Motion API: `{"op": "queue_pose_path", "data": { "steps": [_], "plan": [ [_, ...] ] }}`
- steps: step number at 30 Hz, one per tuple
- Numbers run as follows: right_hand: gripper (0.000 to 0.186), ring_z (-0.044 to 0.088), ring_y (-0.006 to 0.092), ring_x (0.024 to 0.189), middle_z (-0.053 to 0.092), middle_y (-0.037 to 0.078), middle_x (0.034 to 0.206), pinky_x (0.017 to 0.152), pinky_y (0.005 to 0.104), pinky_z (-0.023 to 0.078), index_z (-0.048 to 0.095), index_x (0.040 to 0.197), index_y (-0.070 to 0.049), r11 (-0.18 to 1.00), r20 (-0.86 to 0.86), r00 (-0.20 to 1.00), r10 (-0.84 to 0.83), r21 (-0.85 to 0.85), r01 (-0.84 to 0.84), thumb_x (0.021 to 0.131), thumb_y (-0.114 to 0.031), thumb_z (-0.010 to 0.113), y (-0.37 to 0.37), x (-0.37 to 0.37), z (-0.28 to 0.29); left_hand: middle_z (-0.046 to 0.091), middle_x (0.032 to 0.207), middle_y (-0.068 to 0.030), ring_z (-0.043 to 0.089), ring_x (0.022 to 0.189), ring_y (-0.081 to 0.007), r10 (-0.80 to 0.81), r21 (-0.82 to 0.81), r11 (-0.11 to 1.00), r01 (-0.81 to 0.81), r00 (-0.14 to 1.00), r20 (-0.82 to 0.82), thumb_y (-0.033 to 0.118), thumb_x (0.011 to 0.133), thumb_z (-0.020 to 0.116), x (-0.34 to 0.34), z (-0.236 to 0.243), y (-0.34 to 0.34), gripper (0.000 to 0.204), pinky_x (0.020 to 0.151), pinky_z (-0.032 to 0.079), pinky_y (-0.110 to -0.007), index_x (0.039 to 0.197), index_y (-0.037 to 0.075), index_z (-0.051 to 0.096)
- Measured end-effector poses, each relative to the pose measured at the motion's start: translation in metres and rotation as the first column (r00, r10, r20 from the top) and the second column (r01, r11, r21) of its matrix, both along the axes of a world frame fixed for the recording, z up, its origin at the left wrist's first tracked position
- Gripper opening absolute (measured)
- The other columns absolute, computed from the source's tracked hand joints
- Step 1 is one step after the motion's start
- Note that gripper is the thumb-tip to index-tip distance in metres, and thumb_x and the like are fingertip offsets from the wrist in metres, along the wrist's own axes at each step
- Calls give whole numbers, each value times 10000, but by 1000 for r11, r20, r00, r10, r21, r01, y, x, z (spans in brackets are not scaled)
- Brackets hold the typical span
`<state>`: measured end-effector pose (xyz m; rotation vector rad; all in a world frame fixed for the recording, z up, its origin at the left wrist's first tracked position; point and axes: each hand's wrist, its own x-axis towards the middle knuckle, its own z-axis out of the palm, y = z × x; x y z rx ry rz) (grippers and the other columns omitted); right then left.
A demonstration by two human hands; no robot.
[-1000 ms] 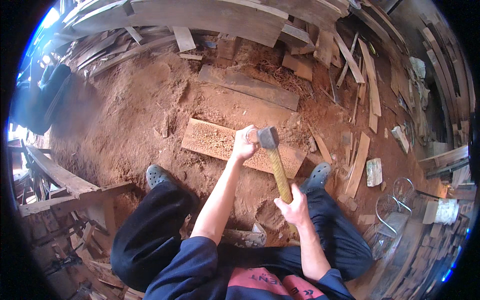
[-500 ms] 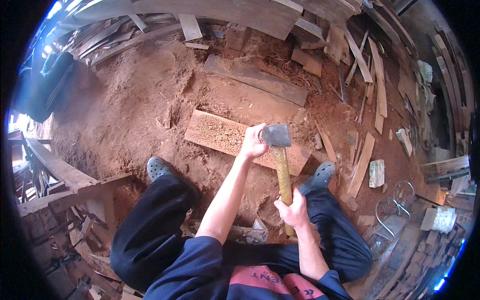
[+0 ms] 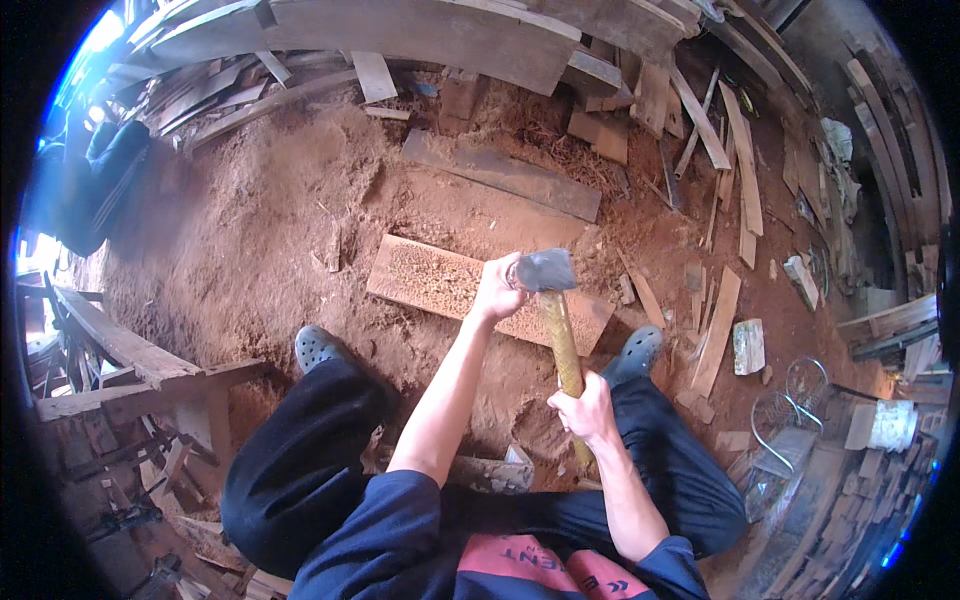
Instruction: The person sits on the floor and uses a hammer and chisel to carve a pattern into a rectangular wooden plank. The person repeatedly strikes the chisel to remove wood chips and create a textured surface.
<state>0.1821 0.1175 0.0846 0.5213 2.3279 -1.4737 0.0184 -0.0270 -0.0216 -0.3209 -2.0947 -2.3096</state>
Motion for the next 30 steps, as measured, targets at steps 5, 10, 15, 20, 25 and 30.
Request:
{"op": "queue_pose_path", "data": {
  "steps": [5,10,15,20,25,30],
  "plan": [
    [168,468,91,399,498,15,576,359,222,369,492,762,-30,966,-278,958,-66,-258,-8,693,67,610,-5,0,43,592,665,-90,551,619,-152,-49,-117,992,50,999,14,150,570,592,2,1,-6,226,596,448,-292,755,22,574],
    [214,505,96,525,521,17,622,501,227,416,496,760,-57,920,-566,786,-247,-392,6,705,93,639,-18,-2,89,564,620,-84,544,590,-138,-9,-184,983,11,1000,15,91,582,612,-2,3,-3,150,577,439,-288,694,20,542],
    [182,483,106,490,493,21,616,462,254,420,468,763,-68,989,-479,867,-137,-120,90,721,55,595,-19,14,21,569,635,-112,548,600,-175,2,-200,980,-1,1000,1,120,620,595,-4,6,-2,151,578,443,-302,732,25,561],
    [117,501,142,520,531,15,608,508,319,424,547,690,-16,958,-101,995,-25,282,52,608,-24,631,-24,1,-2,567,631,-103,540,605,-152,24,-79,997,-17,996,89,109,608,607,2,-7,2,156,579,443,-304,732,24,564],
    [164,492,78,495,514,-2,600,427,228,382,506,636,-57,994,-389,915,-104,-69,84,671,38,633,-6,-6,45,575,641,-101,541,611,-155,-11,-118,993,19,998,68,90,560,597,1,-8,-5,189,595,448,-305,730,20,559],
    [212,467,111,479,498,51,622,445,243,397,419,815,-49,941,-739,674,-5,-232,-247,727,98,544,-20,-21,74,593,624,-77,570,586,-136,32,-152,988,-31,999,6,89,598,637,1,-8,-4,140,576,455,-282,703,25,568]
  ]
}}
